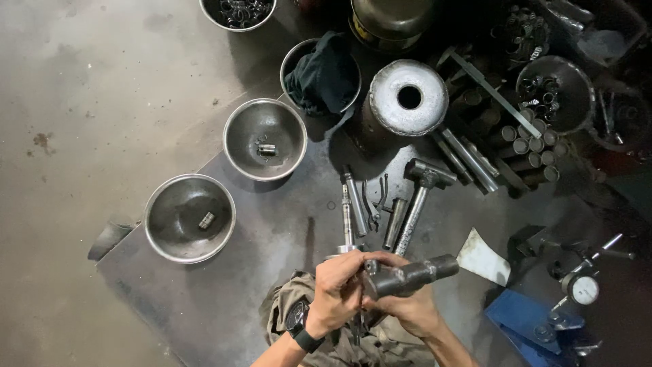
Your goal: The person uses a hammer to tap a small metal ring onto a cylindrical metal rod, repeating the process several times. They then place the rod into a larger mechanical assembly and rotate it to check the fit.
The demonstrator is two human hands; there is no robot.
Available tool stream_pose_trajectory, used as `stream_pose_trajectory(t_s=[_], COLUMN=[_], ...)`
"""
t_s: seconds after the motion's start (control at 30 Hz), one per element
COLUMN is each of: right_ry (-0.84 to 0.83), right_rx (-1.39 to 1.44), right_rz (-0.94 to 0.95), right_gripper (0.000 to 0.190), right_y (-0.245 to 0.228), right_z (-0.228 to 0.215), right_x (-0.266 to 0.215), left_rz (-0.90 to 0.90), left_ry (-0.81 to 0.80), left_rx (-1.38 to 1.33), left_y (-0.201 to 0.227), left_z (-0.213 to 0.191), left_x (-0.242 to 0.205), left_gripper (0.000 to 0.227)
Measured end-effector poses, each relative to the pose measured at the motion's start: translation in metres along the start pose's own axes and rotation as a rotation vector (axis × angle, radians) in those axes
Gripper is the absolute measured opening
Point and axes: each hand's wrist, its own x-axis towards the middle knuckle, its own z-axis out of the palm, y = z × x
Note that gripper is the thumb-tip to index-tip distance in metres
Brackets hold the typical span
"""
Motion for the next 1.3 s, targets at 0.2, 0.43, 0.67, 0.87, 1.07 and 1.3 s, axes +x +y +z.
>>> stream_pose_trajectory(t_s=[0.2, 0.43, 0.67, 0.87, 1.07, 1.3], right_ry=[0.089, 0.107, 0.205, 0.173, 0.569, 0.871], right_rx=[0.007, 0.083, -0.29, -0.881, -0.822, -1.212], right_rz=[0.026, -0.014, -0.278, -0.663, -0.477, -0.349], right_gripper=[0.075, 0.073, 0.054, 0.031, 0.037, 0.071], right_y=[0.02, 0.004, -0.088, -0.129, -0.094, 0.073], right_z=[-0.007, 0.002, -0.005, -0.011, -0.032, -0.178], right_x=[-0.008, -0.006, -0.045, -0.063, -0.03, 0.062], left_rz=[0.095, 0.094, -0.078, -0.029, -0.102, -0.103], left_ry=[-0.02, 0.009, 0.077, 0.064, 0.107, 0.122], left_rx=[0.04, -0.071, -0.028, 0.022, -0.008, 0.07], left_y=[-0.015, -0.009, -0.008, 0.004, -0.002, -0.011], left_z=[0.0, 0.01, 0.008, -0.002, -0.009, -0.016], left_x=[-0.009, -0.005, -0.007, 0.003, -0.005, -0.006], left_gripper=[0.024, 0.023, 0.025, 0.024, 0.021, 0.026])
